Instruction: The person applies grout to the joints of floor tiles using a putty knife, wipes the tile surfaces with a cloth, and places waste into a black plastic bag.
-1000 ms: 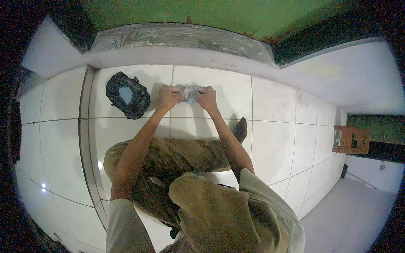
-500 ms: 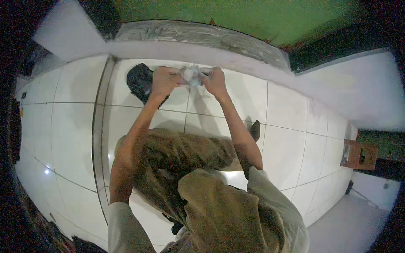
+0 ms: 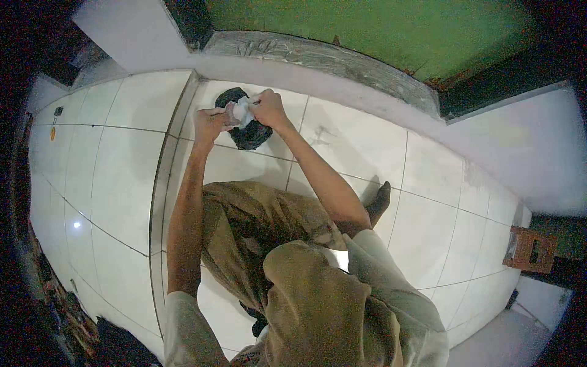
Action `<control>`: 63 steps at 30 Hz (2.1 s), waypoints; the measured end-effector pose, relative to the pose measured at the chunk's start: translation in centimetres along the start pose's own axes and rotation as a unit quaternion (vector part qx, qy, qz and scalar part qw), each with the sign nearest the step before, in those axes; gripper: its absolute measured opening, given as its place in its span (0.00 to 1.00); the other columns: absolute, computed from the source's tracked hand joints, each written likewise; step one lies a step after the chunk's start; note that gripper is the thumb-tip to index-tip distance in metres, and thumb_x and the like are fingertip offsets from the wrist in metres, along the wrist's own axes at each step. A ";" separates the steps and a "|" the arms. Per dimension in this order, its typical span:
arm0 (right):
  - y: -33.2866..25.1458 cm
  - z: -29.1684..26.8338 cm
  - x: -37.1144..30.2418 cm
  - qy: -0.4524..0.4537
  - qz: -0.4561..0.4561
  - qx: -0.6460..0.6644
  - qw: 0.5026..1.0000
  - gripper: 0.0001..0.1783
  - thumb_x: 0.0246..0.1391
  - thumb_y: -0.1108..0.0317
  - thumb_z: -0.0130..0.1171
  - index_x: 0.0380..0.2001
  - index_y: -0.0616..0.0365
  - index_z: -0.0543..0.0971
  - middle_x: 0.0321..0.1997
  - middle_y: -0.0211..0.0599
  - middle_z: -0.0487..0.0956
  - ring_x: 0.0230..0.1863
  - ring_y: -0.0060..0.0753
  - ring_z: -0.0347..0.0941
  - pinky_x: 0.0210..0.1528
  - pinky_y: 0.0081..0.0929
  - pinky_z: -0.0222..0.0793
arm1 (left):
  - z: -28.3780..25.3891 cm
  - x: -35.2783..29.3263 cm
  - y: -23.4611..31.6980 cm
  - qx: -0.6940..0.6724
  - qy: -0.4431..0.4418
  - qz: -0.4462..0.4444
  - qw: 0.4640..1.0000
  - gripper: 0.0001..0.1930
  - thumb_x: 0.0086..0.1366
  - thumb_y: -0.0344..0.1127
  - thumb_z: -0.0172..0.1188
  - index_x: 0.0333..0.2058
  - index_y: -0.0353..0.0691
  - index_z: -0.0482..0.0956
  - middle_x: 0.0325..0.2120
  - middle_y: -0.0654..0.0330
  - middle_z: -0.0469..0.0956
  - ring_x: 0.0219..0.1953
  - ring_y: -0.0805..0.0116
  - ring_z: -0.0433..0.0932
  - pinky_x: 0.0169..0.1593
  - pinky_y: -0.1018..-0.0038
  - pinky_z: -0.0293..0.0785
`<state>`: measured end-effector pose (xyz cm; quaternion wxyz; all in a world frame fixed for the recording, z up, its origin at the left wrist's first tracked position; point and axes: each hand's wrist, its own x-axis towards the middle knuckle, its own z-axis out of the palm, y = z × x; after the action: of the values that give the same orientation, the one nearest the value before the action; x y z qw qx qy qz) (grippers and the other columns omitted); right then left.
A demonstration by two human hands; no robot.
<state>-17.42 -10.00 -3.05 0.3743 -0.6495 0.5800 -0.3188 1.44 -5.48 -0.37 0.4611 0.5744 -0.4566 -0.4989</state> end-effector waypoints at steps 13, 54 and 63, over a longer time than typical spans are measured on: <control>-2.2 0.5 -1.3 0.108 -0.117 -0.165 0.973 0.13 0.48 0.66 0.63 0.30 0.68 0.83 0.32 0.62 0.80 0.38 0.61 0.76 0.42 0.47 0.73 | 1.3 2.5 -2.5 0.254 0.119 0.080 0.956 0.12 0.52 0.35 0.66 0.24 0.28 0.84 0.15 0.51 0.80 0.21 0.62 0.83 0.25 0.71 0.79; 12.6 -13.9 -2.5 0.179 -0.161 -0.301 0.923 0.19 0.46 0.69 0.64 0.43 0.66 0.78 0.36 0.58 0.79 0.40 0.57 0.75 0.44 0.46 0.72 | 3.2 0.6 3.9 0.334 0.156 0.157 0.916 0.13 0.58 0.38 0.64 0.28 0.30 0.83 0.19 0.47 0.80 0.22 0.49 0.80 0.31 0.62 0.74; 16.8 -11.6 -7.8 0.061 -0.164 -0.356 0.918 0.24 0.41 0.80 0.52 0.46 0.63 0.78 0.48 0.52 0.78 0.49 0.54 0.74 0.57 0.43 0.69 | 4.0 0.6 3.9 0.347 0.148 0.271 0.885 0.09 0.59 0.34 0.63 0.30 0.33 0.81 0.21 0.46 0.75 0.26 0.44 0.75 0.33 0.57 0.69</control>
<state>-36.92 -4.36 -11.29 0.0248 -0.8048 0.5627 -0.1874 -2.72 -6.95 3.13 0.4115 0.6191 -0.6649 -0.0732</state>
